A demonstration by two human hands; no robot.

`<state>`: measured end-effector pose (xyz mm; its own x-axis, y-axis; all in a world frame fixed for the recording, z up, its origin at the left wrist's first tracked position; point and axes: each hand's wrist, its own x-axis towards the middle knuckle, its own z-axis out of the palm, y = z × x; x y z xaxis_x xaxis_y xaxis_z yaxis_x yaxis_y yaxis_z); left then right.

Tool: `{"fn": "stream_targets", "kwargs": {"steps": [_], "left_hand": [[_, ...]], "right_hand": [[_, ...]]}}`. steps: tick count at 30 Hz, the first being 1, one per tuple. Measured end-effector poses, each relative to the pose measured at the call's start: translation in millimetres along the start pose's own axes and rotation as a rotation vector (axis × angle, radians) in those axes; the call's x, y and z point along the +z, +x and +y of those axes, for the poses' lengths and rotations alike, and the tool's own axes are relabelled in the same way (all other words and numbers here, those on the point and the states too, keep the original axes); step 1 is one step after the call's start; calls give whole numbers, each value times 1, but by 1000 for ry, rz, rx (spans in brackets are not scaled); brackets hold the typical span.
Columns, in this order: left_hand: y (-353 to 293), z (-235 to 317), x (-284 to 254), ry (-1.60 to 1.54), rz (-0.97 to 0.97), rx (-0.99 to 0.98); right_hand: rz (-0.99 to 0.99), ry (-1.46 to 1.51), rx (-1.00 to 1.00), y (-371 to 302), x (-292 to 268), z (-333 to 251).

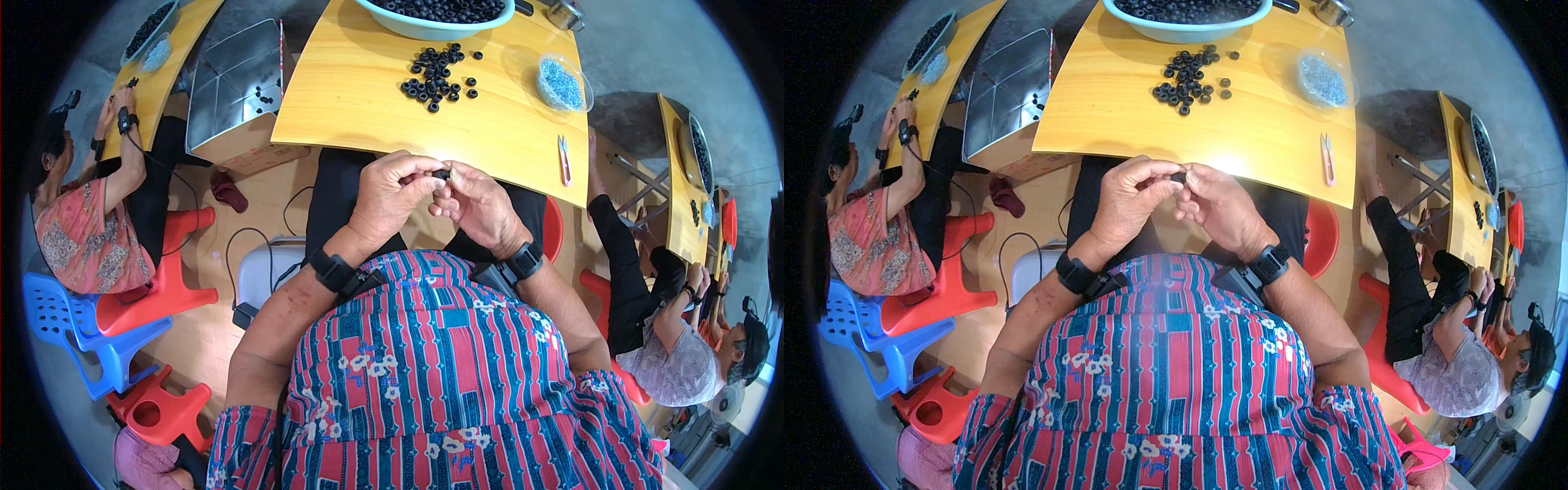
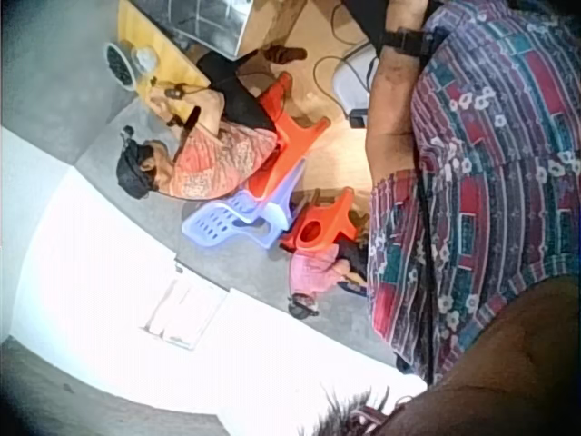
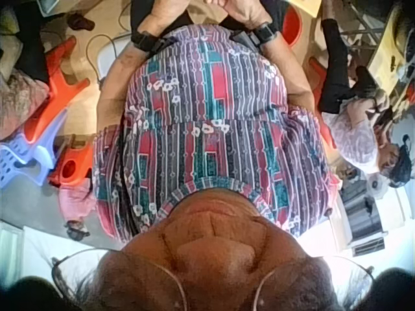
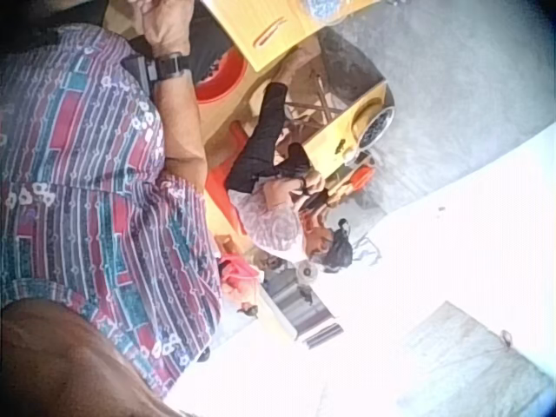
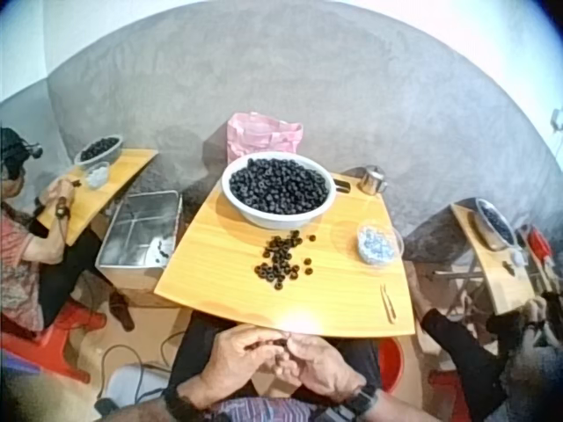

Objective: Manual assembly of small black plastic parts and housings at a workshop table.

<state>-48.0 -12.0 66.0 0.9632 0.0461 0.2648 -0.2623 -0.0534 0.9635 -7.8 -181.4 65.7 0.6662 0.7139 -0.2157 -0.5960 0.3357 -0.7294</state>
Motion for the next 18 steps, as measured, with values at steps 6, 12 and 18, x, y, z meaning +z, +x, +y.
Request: {"fn": "stream_targets", "kwargs": {"steps": [6, 12, 18], "left_hand": [[0, 1, -4, 54, 7, -1], [1, -1, -6, 242, 4, 97], [0, -3, -5, 57, 21, -32]], "right_hand": [[45, -17, 12, 0, 6, -1], [89, -68, 8, 1, 12, -3], [58, -55, -5, 4, 10, -2]]}}
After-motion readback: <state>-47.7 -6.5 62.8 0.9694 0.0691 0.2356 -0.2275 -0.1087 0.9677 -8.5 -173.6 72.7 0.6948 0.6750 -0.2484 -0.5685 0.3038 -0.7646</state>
